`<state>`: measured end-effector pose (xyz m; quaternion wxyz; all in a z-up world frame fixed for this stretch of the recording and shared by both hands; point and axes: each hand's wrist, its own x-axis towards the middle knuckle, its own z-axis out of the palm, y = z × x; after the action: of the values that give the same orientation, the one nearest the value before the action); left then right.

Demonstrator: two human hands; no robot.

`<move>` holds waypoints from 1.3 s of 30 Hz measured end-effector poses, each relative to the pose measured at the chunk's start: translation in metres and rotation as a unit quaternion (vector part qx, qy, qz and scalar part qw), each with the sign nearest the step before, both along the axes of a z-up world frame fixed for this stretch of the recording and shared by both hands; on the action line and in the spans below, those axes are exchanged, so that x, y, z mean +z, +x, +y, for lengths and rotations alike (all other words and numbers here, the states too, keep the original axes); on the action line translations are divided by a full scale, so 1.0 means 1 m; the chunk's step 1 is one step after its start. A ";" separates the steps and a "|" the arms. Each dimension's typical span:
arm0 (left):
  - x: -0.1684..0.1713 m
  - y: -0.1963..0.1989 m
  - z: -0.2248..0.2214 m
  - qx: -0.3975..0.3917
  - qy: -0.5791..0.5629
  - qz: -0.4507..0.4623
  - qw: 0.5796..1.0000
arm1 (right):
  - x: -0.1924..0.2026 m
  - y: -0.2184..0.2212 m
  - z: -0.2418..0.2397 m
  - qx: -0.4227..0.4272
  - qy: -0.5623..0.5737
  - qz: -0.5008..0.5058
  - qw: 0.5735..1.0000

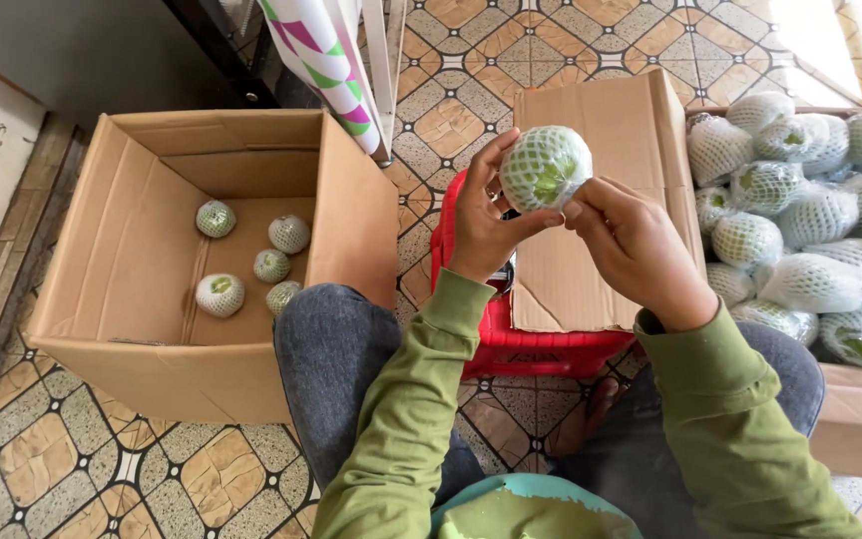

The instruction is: The person wraps fruit in foam protective sleeves and places them into a cardboard box by hand.

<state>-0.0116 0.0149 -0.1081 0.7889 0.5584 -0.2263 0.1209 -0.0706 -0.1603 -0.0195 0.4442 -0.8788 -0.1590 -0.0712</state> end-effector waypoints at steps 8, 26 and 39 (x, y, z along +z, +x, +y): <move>0.000 -0.001 -0.012 -0.008 0.002 0.002 1.000 | -0.010 0.003 -0.003 -0.069 -0.071 -0.010 0.995; 0.010 -0.017 -0.024 0.048 0.018 0.042 0.998 | 0.007 -0.003 -0.007 -0.109 -0.110 0.115 0.981; 0.031 -0.031 -0.022 0.006 -0.069 0.034 0.997 | 0.005 0.000 -0.049 -0.057 -0.146 0.014 0.988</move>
<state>-0.0428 -0.0072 -0.0768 0.8318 0.5081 -0.1874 0.1219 -0.0708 -0.2094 -0.0147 0.3083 -0.9428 -0.1113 -0.0599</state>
